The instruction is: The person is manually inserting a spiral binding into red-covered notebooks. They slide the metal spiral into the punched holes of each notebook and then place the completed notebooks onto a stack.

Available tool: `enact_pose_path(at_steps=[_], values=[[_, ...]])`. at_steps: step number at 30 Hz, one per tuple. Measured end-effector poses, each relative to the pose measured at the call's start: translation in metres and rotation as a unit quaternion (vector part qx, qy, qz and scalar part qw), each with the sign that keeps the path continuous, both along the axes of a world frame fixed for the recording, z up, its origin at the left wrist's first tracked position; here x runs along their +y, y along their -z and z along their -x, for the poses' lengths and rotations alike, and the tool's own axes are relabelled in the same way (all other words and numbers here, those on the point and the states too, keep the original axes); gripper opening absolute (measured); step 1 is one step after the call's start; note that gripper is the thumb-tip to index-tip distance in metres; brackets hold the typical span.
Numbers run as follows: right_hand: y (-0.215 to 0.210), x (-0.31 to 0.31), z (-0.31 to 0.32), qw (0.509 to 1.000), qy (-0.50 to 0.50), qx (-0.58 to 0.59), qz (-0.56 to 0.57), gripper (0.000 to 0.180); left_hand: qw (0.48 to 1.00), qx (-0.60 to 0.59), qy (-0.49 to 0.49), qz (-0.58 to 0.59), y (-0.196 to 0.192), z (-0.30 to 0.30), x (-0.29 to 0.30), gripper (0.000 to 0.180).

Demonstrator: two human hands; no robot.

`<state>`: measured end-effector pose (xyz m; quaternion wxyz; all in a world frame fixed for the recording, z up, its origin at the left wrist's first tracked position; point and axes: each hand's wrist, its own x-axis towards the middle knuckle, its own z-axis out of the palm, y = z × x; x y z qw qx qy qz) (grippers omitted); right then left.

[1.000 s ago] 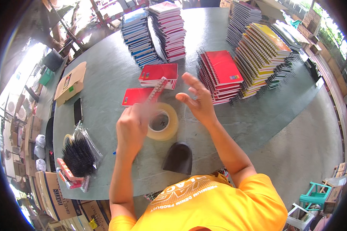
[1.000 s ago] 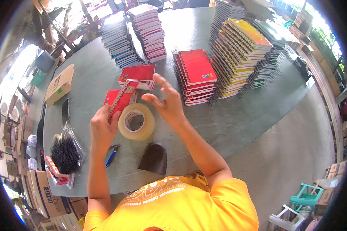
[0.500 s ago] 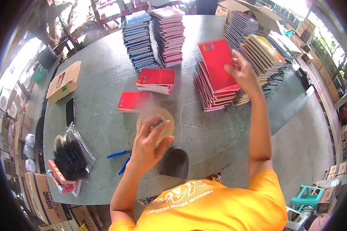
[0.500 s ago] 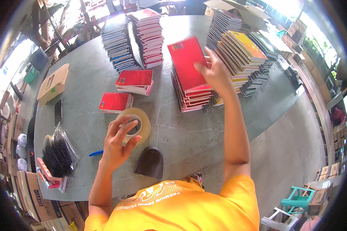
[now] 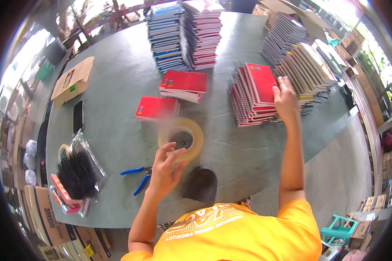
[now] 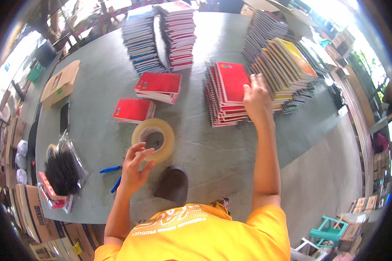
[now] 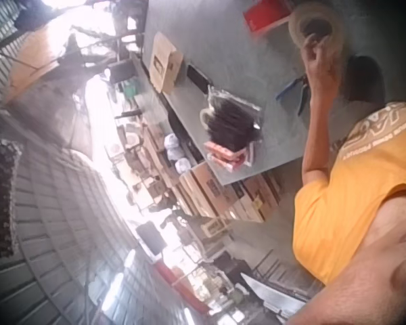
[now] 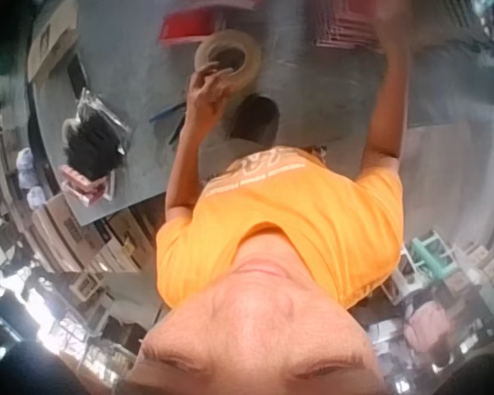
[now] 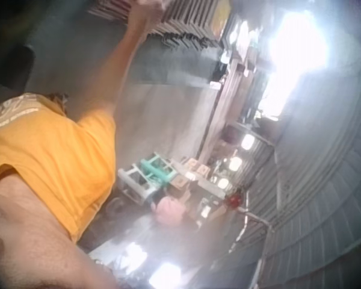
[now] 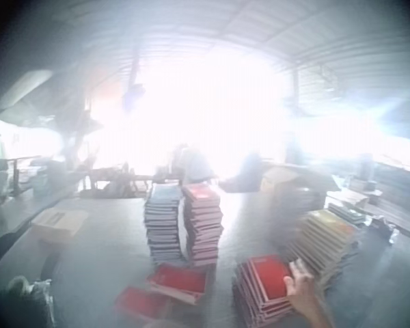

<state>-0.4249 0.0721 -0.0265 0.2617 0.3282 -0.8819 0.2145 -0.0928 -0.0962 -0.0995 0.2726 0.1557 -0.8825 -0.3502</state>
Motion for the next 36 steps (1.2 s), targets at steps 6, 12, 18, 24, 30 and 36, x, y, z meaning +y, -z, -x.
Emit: enact_pose_path(at_steps=[6, 12, 18, 24, 30, 36], values=[[-0.007, -0.108, -0.101, 0.94, -0.334, 0.016, 0.074, 0.024, 0.995, 0.02, -0.098, -0.002, 0.021, -0.026, 0.0, 0.022], [0.093, -0.249, -0.167, 0.904, -0.415, -0.021, -0.097, 0.017, 0.994, 0.035, -0.102, 0.007, 0.019, -0.051, 0.013, 0.021], [0.104, -0.25, -0.174, 0.885, -0.424, -0.047, -0.188, 0.024, 0.973, 0.004, -0.201, -0.109, 0.02, -0.087, 0.006, 0.02], [0.041, -0.208, -0.182, 0.685, -0.46, -0.507, 0.249, 0.023, 0.822, 0.244, -0.214, -0.468, 0.017, -0.026, -0.015, 0.02], [0.058, -0.119, -0.169, 0.454, -0.44, -0.633, 0.447, 0.032, 0.861, 0.229, -0.043, -0.453, 0.001, 0.011, -0.058, 0.031], [0.08, -0.101, -0.133, 0.71, -0.409, -0.509, 0.262, 0.02, 0.985, 0.085, -0.141, -0.056, 0.065, 0.022, -0.067, 0.02]])
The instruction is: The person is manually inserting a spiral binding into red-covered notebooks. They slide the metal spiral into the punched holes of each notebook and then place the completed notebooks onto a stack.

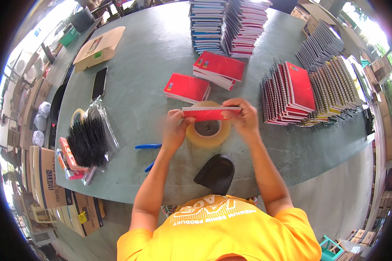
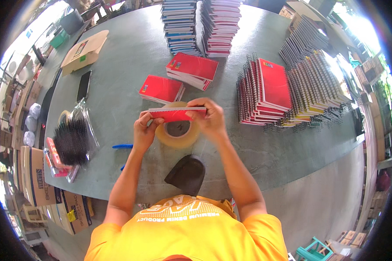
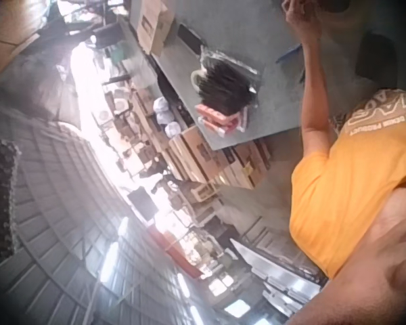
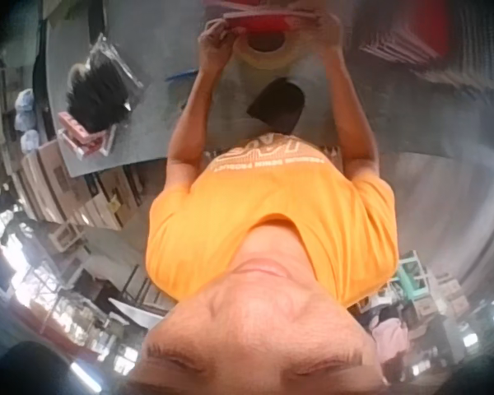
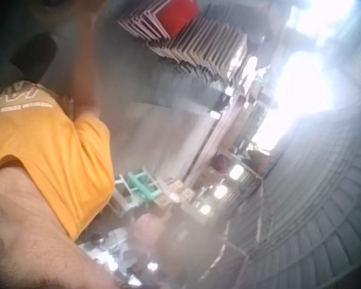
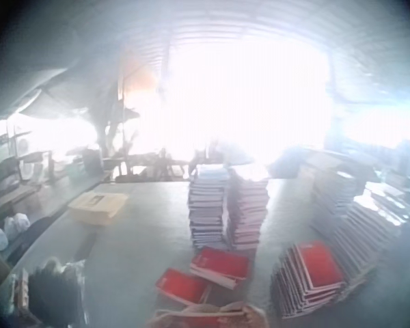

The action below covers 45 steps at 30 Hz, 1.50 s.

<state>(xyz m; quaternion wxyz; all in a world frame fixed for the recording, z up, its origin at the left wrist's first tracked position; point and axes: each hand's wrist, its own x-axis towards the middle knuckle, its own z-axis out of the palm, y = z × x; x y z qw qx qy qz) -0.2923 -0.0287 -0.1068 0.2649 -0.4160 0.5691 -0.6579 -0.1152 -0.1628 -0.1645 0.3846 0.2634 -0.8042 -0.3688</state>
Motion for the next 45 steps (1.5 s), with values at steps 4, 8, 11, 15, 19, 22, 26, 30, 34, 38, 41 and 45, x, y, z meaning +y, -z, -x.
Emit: enact_pose_path(at_steps=[4, 8, 11, 15, 19, 22, 26, 30, 34, 38, 41, 45], values=[[-0.009, -0.001, -0.004, 0.959, 0.055, 0.274, -0.045, 0.022, 0.999, 0.054, -0.007, -0.003, 0.003, -0.001, 0.006, 0.016], [-0.055, -0.02, -0.039, 0.846, 0.118, 0.519, 0.04, 0.021, 1.0, 0.023, 0.017, -0.003, -0.021, -0.005, 0.011, 0.016], [-0.029, -0.035, -0.045, 0.85, 0.032, 0.525, -0.03, 0.016, 0.997, -0.037, 0.032, 0.057, -0.035, -0.024, 0.001, 0.018], [-0.033, -0.037, -0.048, 0.864, 0.027, 0.502, -0.039, 0.008, 0.953, -0.136, -0.255, 0.094, -0.048, -0.113, -0.055, 0.018], [-0.036, -0.038, -0.051, 0.856, 0.04, 0.515, -0.013, 0.008, 0.808, -0.396, -0.436, 0.017, -0.024, -0.182, -0.088, 0.026], [-0.036, -0.036, -0.051, 0.855, 0.038, 0.518, -0.011, 0.008, 0.782, -0.458, -0.422, -0.015, -0.006, -0.179, -0.094, 0.033], [-0.033, -0.033, -0.05, 0.851, 0.021, 0.524, 0.0, 0.008, 0.786, -0.468, -0.4, 0.054, -0.016, -0.172, -0.099, 0.021], [-0.034, -0.031, -0.048, 0.856, 0.018, 0.517, 0.02, 0.008, 0.89, -0.294, -0.347, 0.045, -0.032, -0.158, -0.093, 0.013], [-0.036, -0.034, -0.036, 0.874, 0.033, 0.485, 0.0, 0.011, 0.935, -0.197, -0.277, 0.103, -0.04, -0.122, -0.068, 0.013], [-0.029, -0.037, -0.044, 0.851, 0.05, 0.522, 0.013, 0.013, 0.958, -0.162, -0.218, 0.094, -0.013, -0.074, -0.025, 0.019], [-0.026, -0.032, -0.045, 0.857, 0.039, 0.514, -0.003, 0.013, 0.951, -0.185, -0.245, 0.036, -0.006, -0.045, -0.025, 0.031], [-0.031, -0.027, -0.048, 0.862, 0.003, 0.507, -0.01, 0.009, 0.902, -0.208, -0.317, 0.208, 0.008, -0.02, -0.11, 0.039]])
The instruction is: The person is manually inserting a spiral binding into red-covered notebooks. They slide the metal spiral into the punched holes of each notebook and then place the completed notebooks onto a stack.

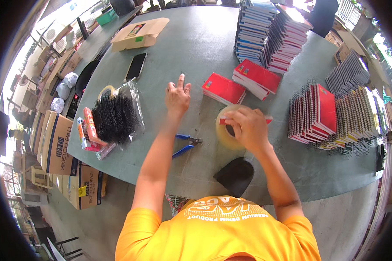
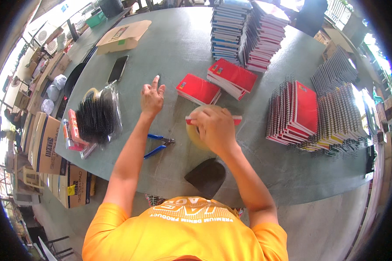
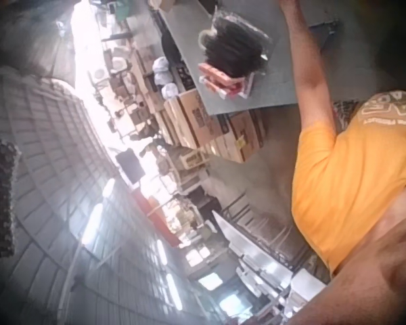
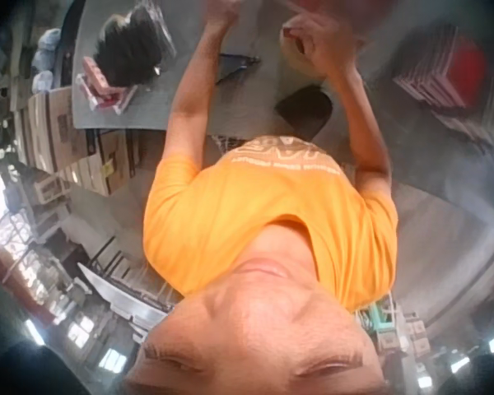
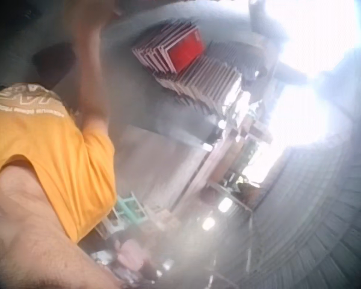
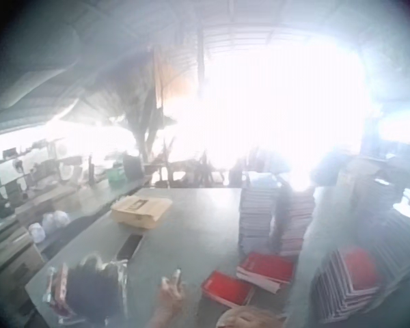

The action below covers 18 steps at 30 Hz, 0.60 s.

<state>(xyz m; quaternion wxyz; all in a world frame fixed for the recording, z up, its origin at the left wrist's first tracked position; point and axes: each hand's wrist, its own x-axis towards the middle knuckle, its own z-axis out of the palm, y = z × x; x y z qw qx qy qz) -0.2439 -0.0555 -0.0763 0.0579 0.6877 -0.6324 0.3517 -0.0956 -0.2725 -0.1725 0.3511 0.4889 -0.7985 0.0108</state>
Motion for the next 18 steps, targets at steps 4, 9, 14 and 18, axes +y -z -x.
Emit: enact_pose_path(at_steps=[4, 9, 14, 18], values=[[0.001, 0.005, -0.006, 0.999, -0.004, -0.024, -0.027, 0.008, 0.992, -0.11, 0.052, 0.028, 0.026, -0.011, -0.064, 0.04], [0.0, 0.003, 0.003, 0.999, 0.022, -0.02, 0.016, 0.009, 0.914, 0.196, 0.133, -0.331, -0.002, 0.003, -0.039, 0.032], [-0.008, -0.006, 0.003, 0.999, 0.04, -0.023, 0.008, 0.012, 0.71, 0.402, 0.275, -0.51, -0.088, -0.039, 0.035, 0.021], [0.005, -0.015, 0.008, 0.999, 0.048, -0.004, 0.018, 0.014, 0.684, 0.447, 0.351, -0.457, -0.093, -0.046, 0.062, 0.02]])
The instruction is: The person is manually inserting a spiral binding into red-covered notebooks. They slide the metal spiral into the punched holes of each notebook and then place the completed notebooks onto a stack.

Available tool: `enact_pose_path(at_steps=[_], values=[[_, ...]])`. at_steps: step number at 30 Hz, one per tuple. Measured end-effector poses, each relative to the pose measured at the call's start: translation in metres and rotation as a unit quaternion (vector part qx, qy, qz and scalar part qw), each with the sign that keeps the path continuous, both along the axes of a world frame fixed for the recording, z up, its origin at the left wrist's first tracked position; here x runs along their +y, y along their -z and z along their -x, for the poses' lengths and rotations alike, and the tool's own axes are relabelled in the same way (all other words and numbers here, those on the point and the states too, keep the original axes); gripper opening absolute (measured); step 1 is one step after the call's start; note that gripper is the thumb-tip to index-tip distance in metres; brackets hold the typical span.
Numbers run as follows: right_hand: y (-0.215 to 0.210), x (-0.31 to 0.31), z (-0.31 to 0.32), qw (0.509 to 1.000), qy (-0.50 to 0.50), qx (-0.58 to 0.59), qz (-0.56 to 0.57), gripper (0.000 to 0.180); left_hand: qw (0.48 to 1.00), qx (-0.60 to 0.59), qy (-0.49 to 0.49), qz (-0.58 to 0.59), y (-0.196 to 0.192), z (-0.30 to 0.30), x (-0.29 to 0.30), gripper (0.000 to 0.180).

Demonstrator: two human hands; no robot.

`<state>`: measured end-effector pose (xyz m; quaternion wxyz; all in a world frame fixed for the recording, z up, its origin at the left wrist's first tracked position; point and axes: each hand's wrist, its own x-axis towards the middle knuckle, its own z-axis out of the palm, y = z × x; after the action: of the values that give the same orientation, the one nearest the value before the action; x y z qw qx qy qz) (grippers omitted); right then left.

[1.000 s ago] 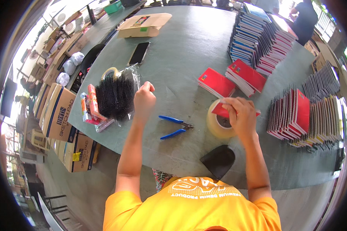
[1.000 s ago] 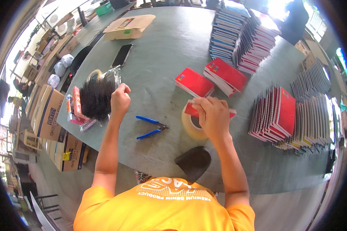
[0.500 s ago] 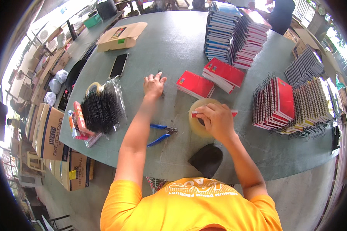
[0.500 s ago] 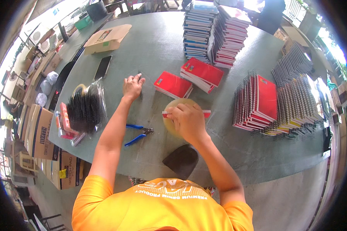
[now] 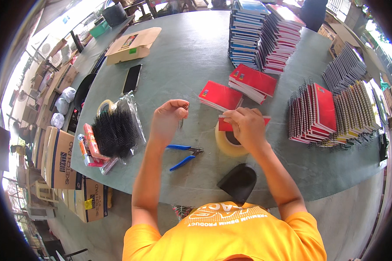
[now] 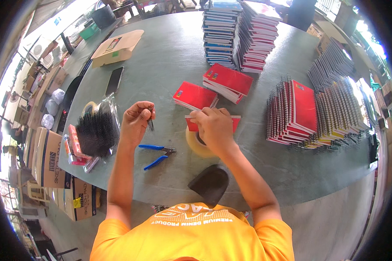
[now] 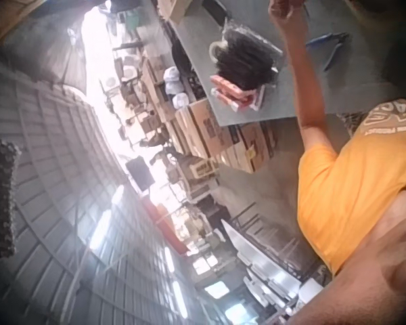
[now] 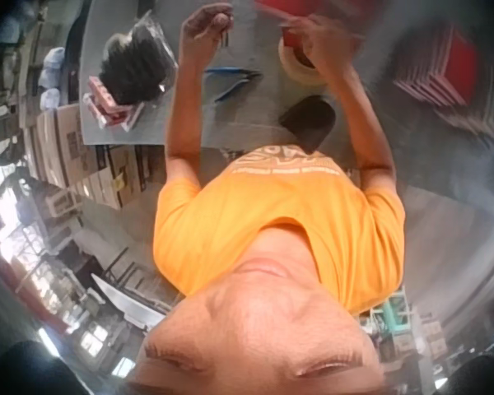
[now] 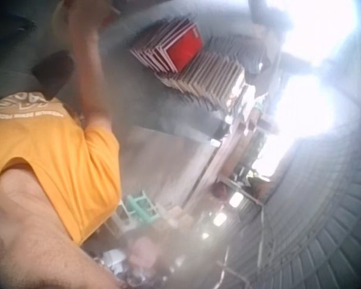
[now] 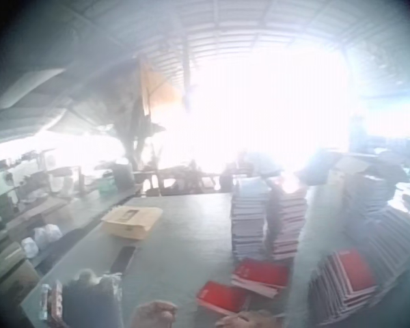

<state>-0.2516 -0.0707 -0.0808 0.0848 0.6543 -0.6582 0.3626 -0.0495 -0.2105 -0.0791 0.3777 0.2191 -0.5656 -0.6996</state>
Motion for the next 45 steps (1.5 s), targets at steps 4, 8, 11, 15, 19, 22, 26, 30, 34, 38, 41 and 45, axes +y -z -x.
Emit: enact_pose_path(at_steps=[4, 8, 11, 15, 19, 22, 26, 30, 34, 38, 41, 45], values=[[-0.007, -0.001, -0.005, 1.0, -0.005, -0.007, -0.016, 0.014, 0.996, 0.078, 0.03, 0.027, -0.005, -0.004, 0.01, 0.022], [-0.006, 0.001, -0.012, 1.0, 0.006, -0.003, -0.015, 0.012, 0.998, 0.025, 0.058, 0.02, -0.009, -0.001, 0.023, 0.019], [-0.006, 0.003, -0.011, 0.999, 0.003, -0.018, -0.029, 0.011, 0.993, -0.09, 0.06, 0.047, -0.006, 0.004, 0.038, 0.017], [-0.008, 0.003, -0.013, 0.999, -0.012, -0.025, -0.037, 0.012, 0.974, -0.153, -0.032, 0.163, 0.015, 0.025, 0.058, 0.013], [-0.008, 0.005, -0.009, 0.998, -0.027, -0.022, -0.045, 0.015, 0.968, -0.211, -0.075, 0.114, 0.003, 0.032, 0.065, 0.009], [-0.005, 0.005, -0.009, 0.998, -0.039, -0.028, -0.036, 0.015, 0.979, -0.193, -0.04, 0.049, 0.002, 0.031, 0.062, 0.01], [-0.009, 0.003, -0.017, 0.999, -0.033, 0.001, -0.037, 0.009, 0.878, -0.209, -0.142, 0.408, 0.005, 0.036, 0.061, 0.012], [-0.012, 0.003, -0.017, 0.999, -0.023, 0.01, -0.042, 0.01, 0.882, -0.268, -0.013, 0.388, -0.013, 0.023, 0.05, 0.018], [-0.013, -0.006, -0.023, 0.998, -0.019, -0.045, 0.031, 0.009, 0.875, -0.244, -0.057, 0.414, -0.017, 0.026, 0.049, 0.019], [-0.008, -0.003, -0.017, 0.99, -0.049, -0.133, 0.012, 0.01, 0.788, -0.286, -0.075, 0.54, -0.014, 0.015, 0.043, 0.016], [-0.007, -0.008, -0.017, 0.99, -0.064, -0.125, 0.01, 0.013, 0.722, -0.304, -0.075, 0.617, 0.0, 0.029, 0.09, 0.016], [-0.011, -0.006, -0.015, 0.996, -0.042, -0.077, 0.028, 0.017, 0.766, -0.388, 0.084, 0.505, 0.049, 0.028, 0.163, 0.032]])
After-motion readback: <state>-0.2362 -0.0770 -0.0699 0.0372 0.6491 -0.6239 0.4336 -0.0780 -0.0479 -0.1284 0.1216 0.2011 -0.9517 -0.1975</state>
